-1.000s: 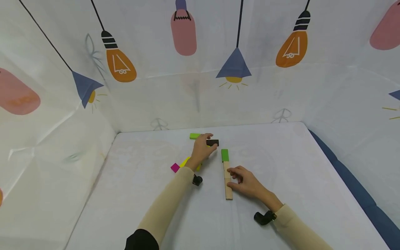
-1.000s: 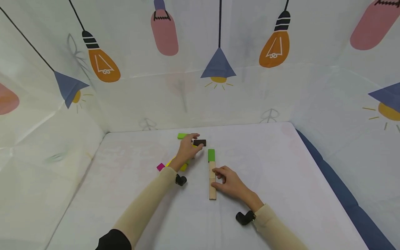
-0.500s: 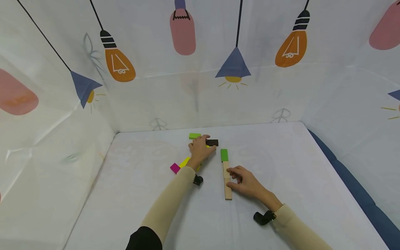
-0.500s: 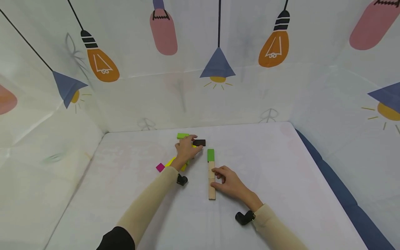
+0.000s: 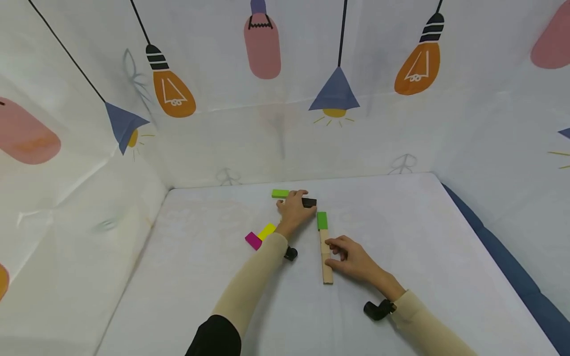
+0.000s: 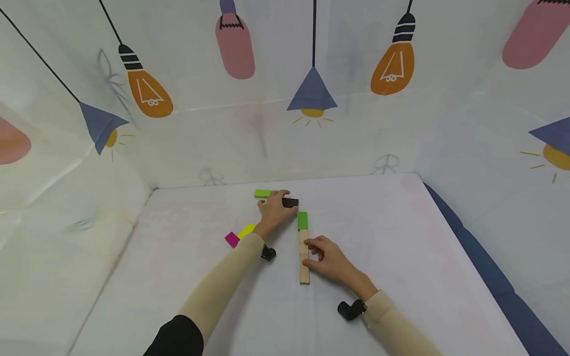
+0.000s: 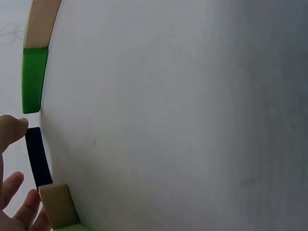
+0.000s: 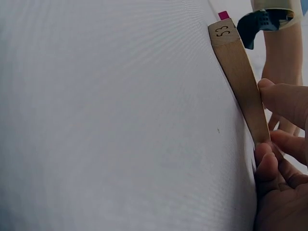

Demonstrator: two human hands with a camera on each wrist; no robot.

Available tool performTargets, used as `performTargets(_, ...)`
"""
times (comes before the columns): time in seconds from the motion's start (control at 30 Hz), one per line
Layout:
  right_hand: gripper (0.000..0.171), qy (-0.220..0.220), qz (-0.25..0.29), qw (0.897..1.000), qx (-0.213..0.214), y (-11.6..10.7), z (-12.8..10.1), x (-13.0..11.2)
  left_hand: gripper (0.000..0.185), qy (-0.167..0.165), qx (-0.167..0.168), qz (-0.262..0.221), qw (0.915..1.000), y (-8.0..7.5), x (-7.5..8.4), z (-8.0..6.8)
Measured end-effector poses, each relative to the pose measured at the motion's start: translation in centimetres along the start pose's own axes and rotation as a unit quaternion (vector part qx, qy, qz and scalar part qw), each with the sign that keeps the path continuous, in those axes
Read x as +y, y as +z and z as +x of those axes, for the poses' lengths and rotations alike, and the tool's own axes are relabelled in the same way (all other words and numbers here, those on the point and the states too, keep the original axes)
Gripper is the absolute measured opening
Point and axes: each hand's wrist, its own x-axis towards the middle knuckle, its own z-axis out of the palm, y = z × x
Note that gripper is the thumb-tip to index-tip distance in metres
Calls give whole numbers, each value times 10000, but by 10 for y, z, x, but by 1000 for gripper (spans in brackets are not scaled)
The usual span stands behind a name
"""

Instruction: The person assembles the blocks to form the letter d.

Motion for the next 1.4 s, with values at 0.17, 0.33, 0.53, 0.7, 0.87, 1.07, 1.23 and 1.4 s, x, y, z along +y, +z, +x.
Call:
performTargets(0.17, 50, -4, -19, 10000, -72, -1, 0, 2, 58, -158, 49, 8, 9999, 5, 5, -1)
performTargets(0.33, 50, -8, -58, 10000, -41, 0, 0, 3, 59, -290, 47, 61, 9995, 5, 7, -1)
performTargets(0.53, 50, -59, -69, 10000, -7, -1, -2, 4, 70, -427, 23, -7, 9991, 7, 3, -1)
performTargets(0.7, 50, -105, -28, 9999, 6, -1, -2, 4, 77, -470, 26, 108, 9988, 9, 4, -2)
performTargets(0.87, 51, -108, -35, 9999, -11, 0, -1, 4, 69, -489, 45, 99, 9987, 7, 6, -2)
performTargets(1.07, 50, -48, -70, 10000, 1, -1, -1, 4, 69, -369, -69, -136, 9992, 6, 5, 0)
performTargets(1.23, 50, -31, -42, 10000, 10, -2, -1, 4, 76, -440, 40, -30, 9990, 6, 2, 0)
performTargets(1.4, 50, 4, -24, 10000, -32, -1, -1, 5, 73, -482, 215, -24, 9986, 4, 1, -2)
